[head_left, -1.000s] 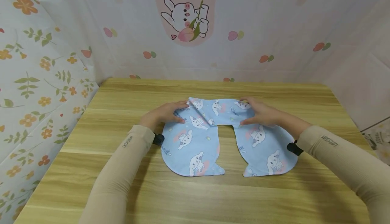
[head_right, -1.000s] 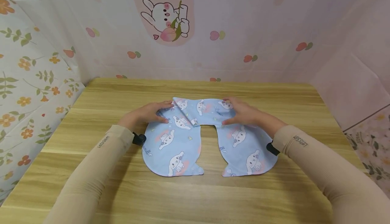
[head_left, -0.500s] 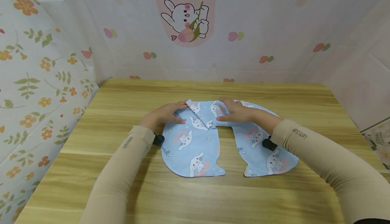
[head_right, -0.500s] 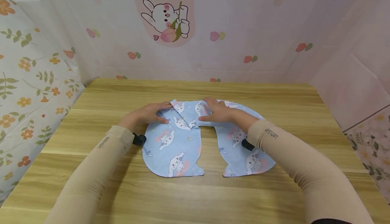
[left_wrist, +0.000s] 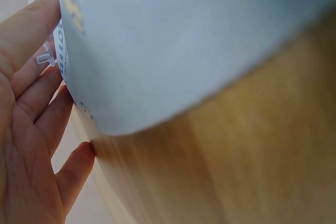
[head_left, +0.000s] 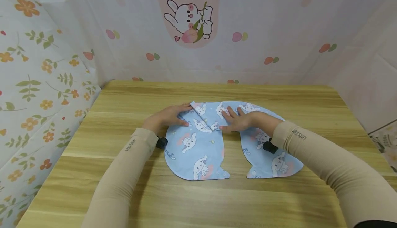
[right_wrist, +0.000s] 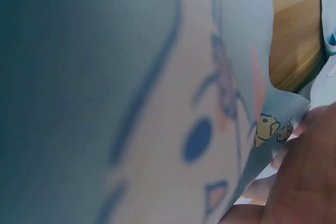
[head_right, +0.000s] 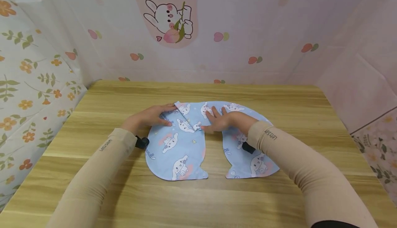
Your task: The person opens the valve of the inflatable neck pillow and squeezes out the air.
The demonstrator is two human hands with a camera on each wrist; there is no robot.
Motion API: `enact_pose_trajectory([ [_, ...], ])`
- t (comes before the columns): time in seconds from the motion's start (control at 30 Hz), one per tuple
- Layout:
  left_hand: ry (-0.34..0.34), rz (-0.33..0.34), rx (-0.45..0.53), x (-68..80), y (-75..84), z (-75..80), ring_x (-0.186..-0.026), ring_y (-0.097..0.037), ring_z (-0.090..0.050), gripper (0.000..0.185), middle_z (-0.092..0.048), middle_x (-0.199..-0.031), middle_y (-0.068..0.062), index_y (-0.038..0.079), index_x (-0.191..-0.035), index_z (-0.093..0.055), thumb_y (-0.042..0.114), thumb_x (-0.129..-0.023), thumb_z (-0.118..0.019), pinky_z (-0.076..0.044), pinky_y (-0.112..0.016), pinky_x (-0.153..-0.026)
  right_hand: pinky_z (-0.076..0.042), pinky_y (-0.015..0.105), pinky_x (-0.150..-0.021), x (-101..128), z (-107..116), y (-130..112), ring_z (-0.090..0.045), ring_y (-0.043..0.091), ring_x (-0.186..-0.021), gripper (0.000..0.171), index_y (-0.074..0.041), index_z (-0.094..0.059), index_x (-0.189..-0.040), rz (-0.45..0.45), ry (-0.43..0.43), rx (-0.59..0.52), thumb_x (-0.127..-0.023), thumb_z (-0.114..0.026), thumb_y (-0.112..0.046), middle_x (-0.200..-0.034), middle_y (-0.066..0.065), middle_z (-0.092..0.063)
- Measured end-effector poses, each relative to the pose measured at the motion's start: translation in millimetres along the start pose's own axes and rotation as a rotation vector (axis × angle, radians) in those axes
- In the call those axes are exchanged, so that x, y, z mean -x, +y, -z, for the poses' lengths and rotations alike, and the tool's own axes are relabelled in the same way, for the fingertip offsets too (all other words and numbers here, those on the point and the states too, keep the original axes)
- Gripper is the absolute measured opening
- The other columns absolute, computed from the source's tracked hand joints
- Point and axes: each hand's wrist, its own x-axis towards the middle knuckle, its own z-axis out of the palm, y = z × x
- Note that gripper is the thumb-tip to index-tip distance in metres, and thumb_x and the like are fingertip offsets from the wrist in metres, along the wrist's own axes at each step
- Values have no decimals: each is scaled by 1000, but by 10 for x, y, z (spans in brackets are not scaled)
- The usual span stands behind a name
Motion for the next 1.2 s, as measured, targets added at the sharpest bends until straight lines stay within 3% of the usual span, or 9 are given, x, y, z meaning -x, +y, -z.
enact_pose_trajectory([
  [0.23, -17, -2, 5, -13, -3, -17, -156, -30, -11, 77, -15, -168, 0, 21, -157, -32, 28, -91, -72, -15, -51, -125, 14, 77, -109, 43, -46, 105, 32, 51, -143, 94, -16, 18, -158, -48, 1, 10, -98, -31, -70, -161, 16, 32],
  [0.4, -12, -4, 9, -12, 10, -15, -156, -30, -12, 76, -16, -168, 1, 21, -156, -33, 27, -91, -72, -17, -51, -125, 16, 77, -108, 107, -46, 201, 33, 51, -143, 103, -17, 18, -157, -55, 31, -32, -92, -31, -78, -160, 16, 33],
  [0.53, -14, 0, 12, -14, 31, -18, -156, -30, -13, 76, -16, -168, 1, 21, -156, -34, 27, -91, -72, -17, -51, -125, 14, 77, -109, 159, -20, 247, 29, 52, -144, 102, -15, 13, -159, -47, 63, -82, -93, -35, -76, -162, 18, 29],
  [0.63, -19, 2, 17, -20, 42, -25, -156, -30, -13, 76, -15, -168, 1, 21, -156, -33, 27, -91, -73, -16, -51, -125, 10, 76, -111, 192, 10, 253, 22, 55, -146, 93, -10, 4, -160, -4, 135, -100, -98, -39, -65, -164, 24, 18],
  [0.77, -17, -4, 6, -35, 44, -25, -156, -29, -13, 76, -16, -168, 1, 20, -156, -33, 27, -91, -73, -16, -50, -125, 0, 75, -115, 240, 79, 184, 7, 58, -147, 81, -5, -10, -160, 76, 300, -75, -102, -45, -50, -164, 30, 1],
  [0.9, -13, -9, -20, -46, 33, -16, -156, -28, -13, 76, -17, -168, 0, 19, -156, -34, 28, -91, -72, -16, -49, -126, -5, 71, -118, 225, 194, 57, -4, 54, -149, 75, -2, -20, -157, 156, 459, -73, -102, -51, -41, -163, 28, -15],
  [1.0, -15, -16, -33, -39, 32, -4, -156, -28, -13, 76, -17, -168, -1, 19, -156, -33, 28, -91, -72, -16, -50, -126, -5, 65, -121, 130, 255, -60, -8, 48, -152, 75, 0, -19, -157, 166, 526, -86, -102, -52, -40, -163, 25, -19],
  [1.1, -17, -24, -37, -31, 31, 3, -155, -30, -14, 76, -17, -168, -3, 18, -156, -33, 28, -91, -72, -16, -50, -125, -2, 63, -122, -10, 243, -206, -2, 45, -153, 79, -1, -13, -158, 147, 513, -151, -102, -49, -44, -165, 25, -10],
  [1.2, -20, -23, -37, -21, 28, 1, -155, -31, -15, 76, -18, -168, -4, 18, -156, -34, 28, -91, -72, -17, -52, -125, 4, 66, -120, -199, 174, -328, 13, 46, -152, 82, -8, -4, -160, 141, 423, -265, -102, -45, -48, -166, 22, 7],
])
